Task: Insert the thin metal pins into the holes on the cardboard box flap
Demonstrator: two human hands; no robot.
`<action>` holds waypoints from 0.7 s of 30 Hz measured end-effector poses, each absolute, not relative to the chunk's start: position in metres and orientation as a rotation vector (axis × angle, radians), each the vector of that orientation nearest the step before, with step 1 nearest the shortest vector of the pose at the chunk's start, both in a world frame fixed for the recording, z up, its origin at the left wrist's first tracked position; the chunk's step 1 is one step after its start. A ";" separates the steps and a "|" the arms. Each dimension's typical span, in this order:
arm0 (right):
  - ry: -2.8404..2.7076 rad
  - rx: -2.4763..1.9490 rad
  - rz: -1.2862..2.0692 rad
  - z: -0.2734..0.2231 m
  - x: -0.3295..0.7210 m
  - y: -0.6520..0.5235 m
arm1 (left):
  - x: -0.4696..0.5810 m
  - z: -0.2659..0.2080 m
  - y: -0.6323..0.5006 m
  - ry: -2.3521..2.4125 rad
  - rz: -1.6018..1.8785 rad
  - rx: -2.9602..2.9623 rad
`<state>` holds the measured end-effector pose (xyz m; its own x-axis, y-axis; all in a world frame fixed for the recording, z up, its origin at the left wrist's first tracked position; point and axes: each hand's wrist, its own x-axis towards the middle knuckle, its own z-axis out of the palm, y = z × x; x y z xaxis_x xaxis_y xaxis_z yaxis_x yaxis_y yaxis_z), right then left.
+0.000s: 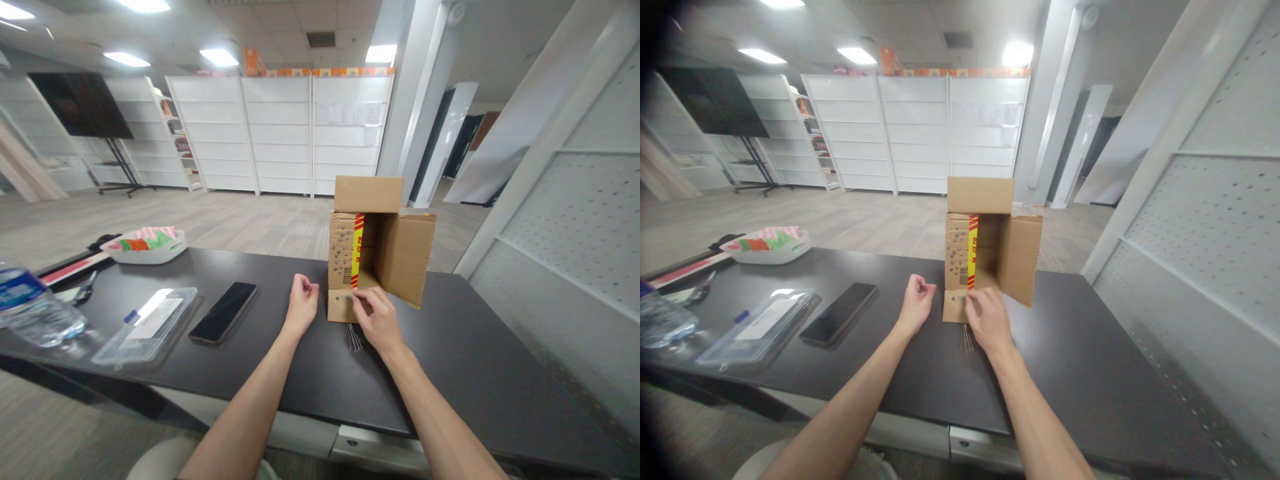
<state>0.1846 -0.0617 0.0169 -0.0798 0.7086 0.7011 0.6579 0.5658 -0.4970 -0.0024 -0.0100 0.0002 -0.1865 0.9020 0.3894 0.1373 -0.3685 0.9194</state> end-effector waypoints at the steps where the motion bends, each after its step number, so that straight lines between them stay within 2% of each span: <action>1: -1.785 -1.133 0.062 0.016 0.185 -0.061 | -0.002 0.000 -0.010 1.230 1.616 1.468; 21: -1.837 -1.333 -0.013 0.008 0.188 -0.055 | -0.003 -0.002 -0.009 1.255 1.610 1.481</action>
<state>0.1883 -0.0552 0.0080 -0.0769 0.7769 0.6249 0.7853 0.4334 -0.4421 -0.0032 -0.0088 -0.0024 -0.1883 0.9008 0.3912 0.1597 -0.3649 0.9172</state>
